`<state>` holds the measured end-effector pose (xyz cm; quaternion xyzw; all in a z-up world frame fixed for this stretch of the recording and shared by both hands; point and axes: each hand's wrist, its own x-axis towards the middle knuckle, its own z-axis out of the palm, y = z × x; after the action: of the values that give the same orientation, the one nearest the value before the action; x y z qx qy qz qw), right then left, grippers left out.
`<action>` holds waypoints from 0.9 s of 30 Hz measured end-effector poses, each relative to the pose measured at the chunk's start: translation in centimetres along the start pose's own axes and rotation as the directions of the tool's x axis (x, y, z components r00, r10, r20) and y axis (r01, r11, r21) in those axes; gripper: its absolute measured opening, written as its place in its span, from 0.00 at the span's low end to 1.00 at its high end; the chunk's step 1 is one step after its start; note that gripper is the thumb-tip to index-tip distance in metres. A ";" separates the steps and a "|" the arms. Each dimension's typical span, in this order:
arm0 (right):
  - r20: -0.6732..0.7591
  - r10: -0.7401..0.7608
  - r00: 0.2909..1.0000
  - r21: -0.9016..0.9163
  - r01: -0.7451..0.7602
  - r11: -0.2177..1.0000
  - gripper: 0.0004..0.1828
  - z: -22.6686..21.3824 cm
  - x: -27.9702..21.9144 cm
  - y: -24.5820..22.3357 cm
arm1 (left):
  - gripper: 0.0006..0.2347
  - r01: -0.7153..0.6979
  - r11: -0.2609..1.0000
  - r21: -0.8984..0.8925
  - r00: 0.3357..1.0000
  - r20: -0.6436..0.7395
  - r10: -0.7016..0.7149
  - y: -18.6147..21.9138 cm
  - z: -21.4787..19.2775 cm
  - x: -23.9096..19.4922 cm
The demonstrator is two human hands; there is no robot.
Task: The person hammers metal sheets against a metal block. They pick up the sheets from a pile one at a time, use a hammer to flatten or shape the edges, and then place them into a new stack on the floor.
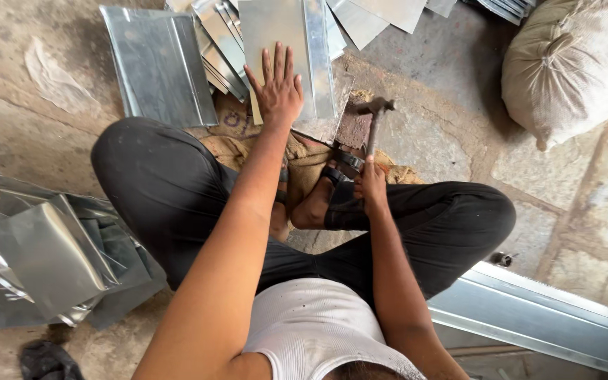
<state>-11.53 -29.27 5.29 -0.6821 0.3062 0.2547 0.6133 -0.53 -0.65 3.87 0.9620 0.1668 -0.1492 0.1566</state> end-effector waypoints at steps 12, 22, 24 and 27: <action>0.089 -0.051 0.995 0.110 0.041 0.993 0.21 0.6 0.8 0.7 | 0.36 -0.130 0.972 0.197 0.982 0.162 0.099 0.3 -0.3 -7.8; 0.103 -0.064 0.993 0.160 0.047 0.986 0.23 1.3 1.1 1.1 | 0.32 -0.518 0.636 0.571 0.849 0.254 0.463 -1.7 5.9 -1.6; 0.098 -0.095 0.991 0.125 0.082 0.989 0.23 1.5 1.1 1.3 | 0.24 -0.528 0.501 0.685 0.809 0.227 0.542 -2.4 8.7 0.4; 0.080 -0.146 0.986 0.033 0.143 0.989 0.25 1.9 1.2 1.2 | 0.20 -0.549 0.395 0.737 0.776 0.274 0.568 -2.7 10.0 1.3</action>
<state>-11.50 -27.62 3.36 -0.6831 0.2338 0.2334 0.6514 -2.74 -1.44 -6.33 0.9291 -0.2458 -0.1345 -0.2412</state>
